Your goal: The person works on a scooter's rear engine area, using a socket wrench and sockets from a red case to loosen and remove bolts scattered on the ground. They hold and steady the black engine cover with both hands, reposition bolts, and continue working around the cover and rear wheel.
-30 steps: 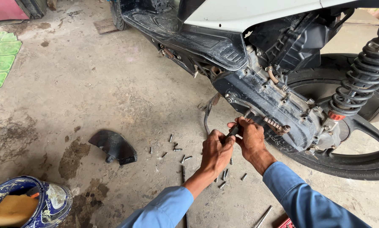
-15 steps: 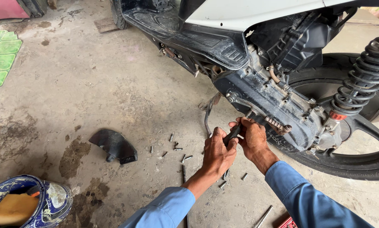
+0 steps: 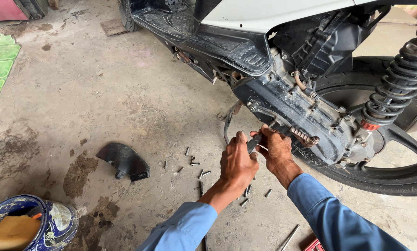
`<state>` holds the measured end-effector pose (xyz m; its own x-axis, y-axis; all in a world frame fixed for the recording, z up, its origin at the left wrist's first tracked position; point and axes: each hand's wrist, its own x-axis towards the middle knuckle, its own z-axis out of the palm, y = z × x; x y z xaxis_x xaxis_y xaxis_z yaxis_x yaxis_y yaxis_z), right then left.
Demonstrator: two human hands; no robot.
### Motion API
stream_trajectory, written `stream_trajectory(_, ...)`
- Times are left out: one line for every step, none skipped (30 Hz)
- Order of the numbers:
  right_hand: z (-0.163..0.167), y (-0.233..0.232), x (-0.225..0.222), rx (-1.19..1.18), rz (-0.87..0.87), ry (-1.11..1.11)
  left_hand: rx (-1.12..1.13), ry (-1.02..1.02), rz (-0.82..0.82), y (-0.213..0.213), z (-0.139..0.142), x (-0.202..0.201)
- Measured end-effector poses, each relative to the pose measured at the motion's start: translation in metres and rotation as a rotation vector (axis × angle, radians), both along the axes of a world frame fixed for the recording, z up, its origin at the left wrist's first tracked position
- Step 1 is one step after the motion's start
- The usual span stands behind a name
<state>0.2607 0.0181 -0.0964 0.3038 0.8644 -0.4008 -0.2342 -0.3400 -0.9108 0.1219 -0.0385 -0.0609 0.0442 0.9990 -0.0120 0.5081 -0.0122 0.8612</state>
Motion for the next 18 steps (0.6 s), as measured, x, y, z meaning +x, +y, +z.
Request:
stream_trajectory(0.002,0.000,-0.001,-0.014,-0.009,-0.019,-0.079,-0.073,0.020,0.002,-0.001,0.001)
stream_trajectory(0.004,0.000,-0.002,-0.018,-0.021,-0.003,-0.159,-0.146,0.039,0.004,-0.002,0.003)
stream_trajectory(0.007,-0.001,-0.003,-0.020,-0.034,0.013,-0.239,-0.218,0.057,0.006,-0.005,0.004)
stream_trajectory(0.010,-0.001,-0.004,-0.022,-0.046,0.029,-0.239,-0.254,0.069,0.008,-0.008,0.004)
stream_trajectory(0.014,-0.002,-0.004,-0.030,-0.023,0.046,-0.241,-0.290,0.081,0.009,-0.013,0.005)
stream_trajectory(0.017,-0.004,-0.005,-0.037,0.001,0.063,-0.242,-0.326,0.093,0.010,-0.017,0.005)
stream_trajectory(0.020,-0.005,-0.005,-0.043,0.025,0.081,-0.238,-0.362,0.093,0.012,-0.022,0.006)
stream_trajectory(0.023,-0.007,-0.005,-0.042,0.063,0.117,-0.235,-0.397,0.092,0.013,-0.027,0.006)
stream_trajectory(0.025,-0.008,-0.005,-0.041,0.101,0.153,-0.231,-0.433,0.091,0.014,-0.031,0.007)
stream_trajectory(0.026,-0.010,-0.005,-0.040,0.137,0.189,-0.272,-0.457,0.091,0.015,-0.034,0.007)
stream_trajectory(0.026,-0.011,-0.004,-0.019,0.135,0.206,-0.313,-0.481,0.090,0.016,-0.037,0.007)
stream_trajectory(0.024,-0.012,-0.003,0.003,0.133,0.223,-0.352,-0.504,0.090,0.017,-0.040,0.007)
stream_trajectory(0.022,-0.013,-0.002,0.024,0.132,0.240,-0.399,-0.537,0.078,0.018,-0.041,0.006)
stream_trajectory(0.018,-0.013,0.000,0.028,0.120,0.213,-0.446,-0.571,0.066,0.019,-0.042,0.006)
stream_trajectory(0.014,-0.013,0.001,0.033,0.109,0.187,-0.494,-0.603,0.054,0.019,-0.042,0.006)
stream_trajectory(0.009,-0.013,0.003,0.037,0.099,0.161,-0.502,-0.591,0.039,0.019,-0.041,0.006)
stream_trajectory(0.004,-0.012,0.005,0.044,0.073,0.155,-0.508,-0.581,0.026,0.019,-0.040,0.006)
stream_trajectory(-0.001,-0.011,0.007,0.053,0.047,0.149,-0.514,-0.570,0.012,0.019,-0.039,0.006)
